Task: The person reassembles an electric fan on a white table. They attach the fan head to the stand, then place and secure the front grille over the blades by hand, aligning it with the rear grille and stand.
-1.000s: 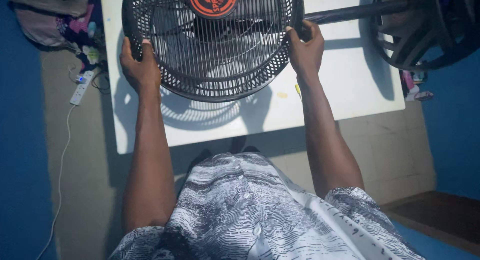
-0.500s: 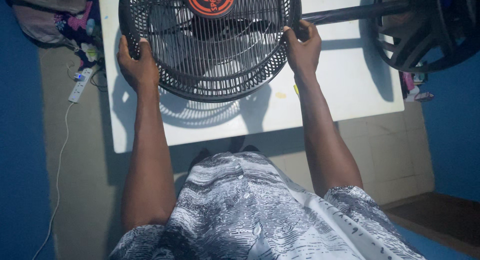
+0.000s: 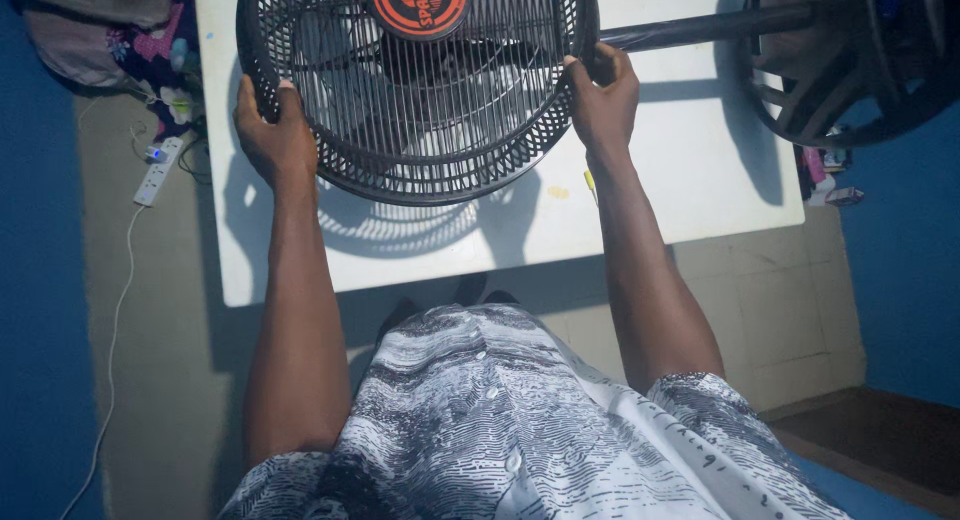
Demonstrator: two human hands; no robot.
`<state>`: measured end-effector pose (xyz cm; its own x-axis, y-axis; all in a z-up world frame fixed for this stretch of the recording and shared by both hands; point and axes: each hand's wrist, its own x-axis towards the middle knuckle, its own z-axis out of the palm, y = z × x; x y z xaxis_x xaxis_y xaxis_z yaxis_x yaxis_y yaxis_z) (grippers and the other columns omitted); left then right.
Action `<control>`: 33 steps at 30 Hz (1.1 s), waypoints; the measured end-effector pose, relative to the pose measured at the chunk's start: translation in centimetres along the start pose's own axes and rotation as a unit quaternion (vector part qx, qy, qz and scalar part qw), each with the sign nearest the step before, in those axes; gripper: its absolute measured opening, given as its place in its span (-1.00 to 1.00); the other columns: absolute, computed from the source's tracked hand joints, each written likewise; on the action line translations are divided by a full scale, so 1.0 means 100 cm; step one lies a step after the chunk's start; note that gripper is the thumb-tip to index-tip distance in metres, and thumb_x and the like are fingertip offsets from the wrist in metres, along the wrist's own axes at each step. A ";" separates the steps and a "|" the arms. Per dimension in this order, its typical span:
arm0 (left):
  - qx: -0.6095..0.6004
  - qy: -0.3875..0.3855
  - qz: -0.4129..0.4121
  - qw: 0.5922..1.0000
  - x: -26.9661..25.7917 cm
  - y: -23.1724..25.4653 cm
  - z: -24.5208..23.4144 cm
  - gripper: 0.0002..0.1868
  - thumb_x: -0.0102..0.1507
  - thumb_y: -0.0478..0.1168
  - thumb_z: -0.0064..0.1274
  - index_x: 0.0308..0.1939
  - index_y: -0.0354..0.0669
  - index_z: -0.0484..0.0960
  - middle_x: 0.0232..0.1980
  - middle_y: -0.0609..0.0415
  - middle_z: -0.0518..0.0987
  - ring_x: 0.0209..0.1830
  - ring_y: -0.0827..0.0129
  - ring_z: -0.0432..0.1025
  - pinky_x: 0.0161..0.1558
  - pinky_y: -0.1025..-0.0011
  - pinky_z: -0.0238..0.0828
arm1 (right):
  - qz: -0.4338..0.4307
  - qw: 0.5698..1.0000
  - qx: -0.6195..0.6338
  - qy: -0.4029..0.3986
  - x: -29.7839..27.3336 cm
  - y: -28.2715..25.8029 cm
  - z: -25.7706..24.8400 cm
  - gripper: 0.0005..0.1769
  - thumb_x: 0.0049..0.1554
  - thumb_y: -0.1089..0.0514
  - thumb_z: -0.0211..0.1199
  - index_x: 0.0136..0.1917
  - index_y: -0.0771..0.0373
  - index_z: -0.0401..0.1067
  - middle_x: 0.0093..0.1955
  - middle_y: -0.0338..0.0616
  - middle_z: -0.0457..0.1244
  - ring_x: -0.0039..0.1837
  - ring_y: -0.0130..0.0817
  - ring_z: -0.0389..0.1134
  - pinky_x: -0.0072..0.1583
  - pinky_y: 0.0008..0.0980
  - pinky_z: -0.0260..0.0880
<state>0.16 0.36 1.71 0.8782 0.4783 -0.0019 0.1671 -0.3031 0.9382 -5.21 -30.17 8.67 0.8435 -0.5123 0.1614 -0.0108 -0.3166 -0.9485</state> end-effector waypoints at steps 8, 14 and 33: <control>-0.022 0.005 0.009 1.000 0.004 -0.007 0.003 -0.42 0.14 -0.07 -0.04 0.14 -0.32 0.23 0.19 -0.11 0.27 0.20 0.21 0.18 0.18 0.42 0.04 | 0.025 1.000 -0.017 0.004 -0.001 0.003 0.001 -0.64 -0.03 0.16 0.19 0.01 0.35 0.27 -0.18 -0.16 0.26 -0.15 -0.51 0.28 -0.10 -0.55 0.28; -0.009 0.006 0.016 1.000 0.004 -0.008 0.002 -0.43 0.14 -0.06 -0.03 0.13 -0.32 0.26 0.18 -0.11 0.28 0.20 0.20 0.18 0.19 0.43 0.04 | 0.019 1.000 -0.011 -0.008 -0.004 0.003 0.000 -0.64 -0.02 0.13 0.20 0.01 0.34 0.26 -0.16 -0.18 0.27 -0.11 -0.51 0.28 -0.07 -0.54 0.27; -0.038 -0.010 0.057 0.998 -0.010 -0.017 -0.005 -0.39 0.10 -0.11 0.04 0.14 -0.35 0.23 0.20 -0.15 0.25 0.23 0.16 0.14 0.22 0.39 -0.01 | 0.029 0.997 -0.078 0.000 -0.014 -0.002 0.000 -0.49 -0.05 -0.02 0.20 0.05 0.35 0.21 -0.14 -0.14 0.26 -0.12 -0.49 0.30 -0.08 -0.51 0.28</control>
<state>-1.20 0.82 0.29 0.8983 0.4279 0.0995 0.0322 -0.2901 0.9565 -6.42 -29.41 8.66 0.8386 -0.5338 0.1084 -0.1421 -0.4066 -0.9025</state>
